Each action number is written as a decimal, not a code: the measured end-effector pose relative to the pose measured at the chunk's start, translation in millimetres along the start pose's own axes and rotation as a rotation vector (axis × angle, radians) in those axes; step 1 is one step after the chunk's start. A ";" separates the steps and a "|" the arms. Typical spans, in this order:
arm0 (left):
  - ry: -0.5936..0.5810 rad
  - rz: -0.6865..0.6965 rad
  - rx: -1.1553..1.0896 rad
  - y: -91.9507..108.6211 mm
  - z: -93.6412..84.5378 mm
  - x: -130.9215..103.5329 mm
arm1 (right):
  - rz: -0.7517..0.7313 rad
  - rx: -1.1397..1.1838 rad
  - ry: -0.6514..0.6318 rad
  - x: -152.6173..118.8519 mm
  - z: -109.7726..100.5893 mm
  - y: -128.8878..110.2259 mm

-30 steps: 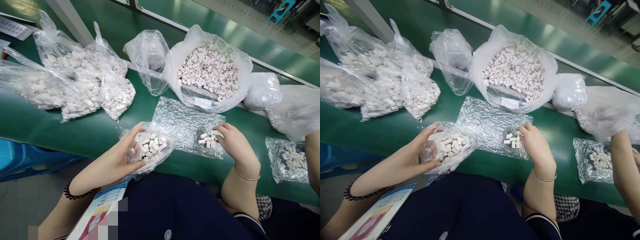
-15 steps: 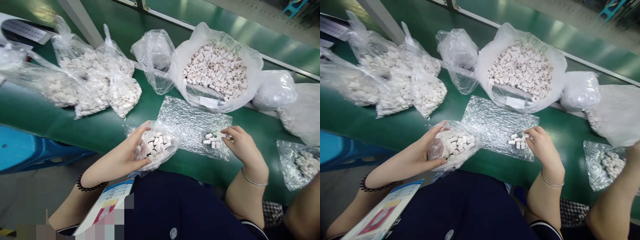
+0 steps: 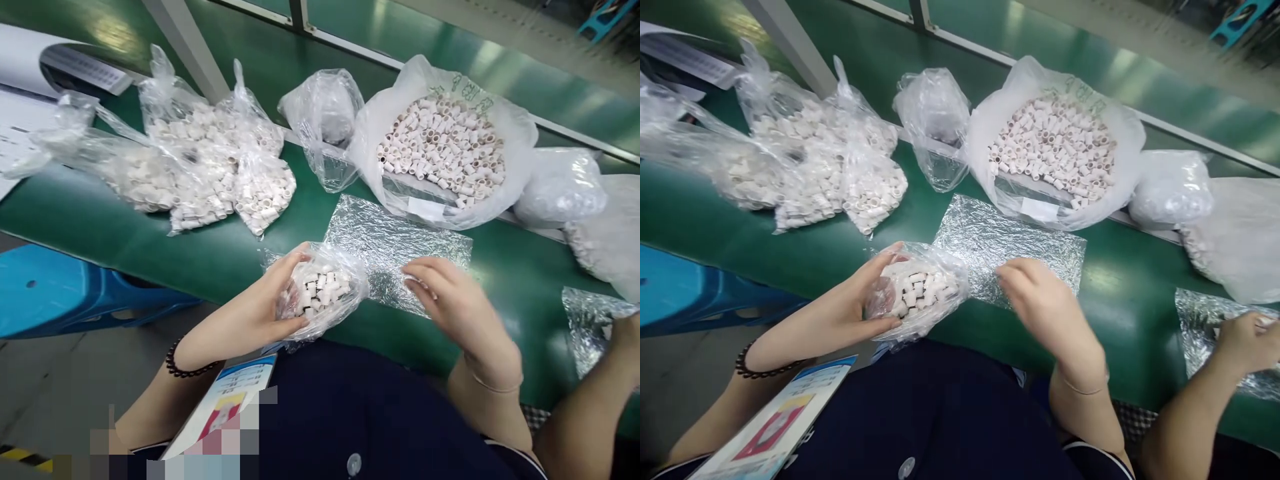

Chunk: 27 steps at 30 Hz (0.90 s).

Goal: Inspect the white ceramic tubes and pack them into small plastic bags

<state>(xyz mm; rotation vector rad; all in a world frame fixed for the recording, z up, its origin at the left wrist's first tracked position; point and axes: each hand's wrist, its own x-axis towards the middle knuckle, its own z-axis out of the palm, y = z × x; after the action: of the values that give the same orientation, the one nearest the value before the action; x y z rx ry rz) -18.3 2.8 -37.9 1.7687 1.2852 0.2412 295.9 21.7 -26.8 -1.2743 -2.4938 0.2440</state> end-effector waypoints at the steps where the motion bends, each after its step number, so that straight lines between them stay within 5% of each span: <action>1: 0.001 0.004 0.004 -1.3 -0.5 0.3 | 0.116 -0.091 -0.078 -12.0 -5.0 15.8; 6: -0.002 0.013 0.017 -2.7 -0.5 4.0 | 0.467 -0.225 -0.353 -57.7 -0.5 68.6; 11: -0.028 -0.021 -0.028 -0.8 1.4 5.0 | 0.569 -0.098 -0.367 -59.4 24.8 78.4; 14: -0.013 -0.017 -0.027 -1.0 1.9 3.3 | 0.566 -0.110 -0.350 -54.7 22.4 80.3; 17: -0.014 -0.010 0.001 1.1 1.6 2.4 | 0.496 -0.085 -0.262 -46.9 6.5 69.0; 20: -0.032 -0.027 0.004 6.0 1.5 3.8 | 0.277 0.065 -0.152 -27.3 -3.4 34.4; 24: -0.015 0.019 0.011 10.8 3.1 6.1 | -0.090 0.258 -0.056 13.0 12.4 -27.7; 27: 0.013 0.066 0.020 10.7 3.2 4.2 | -0.217 0.299 -0.070 33.7 26.3 -50.4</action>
<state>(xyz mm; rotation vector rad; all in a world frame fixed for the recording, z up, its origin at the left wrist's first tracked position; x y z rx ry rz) -7.5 4.1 -33.0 1.8308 1.2435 0.2780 229.9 19.4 -29.2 -0.8836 -2.5093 0.5909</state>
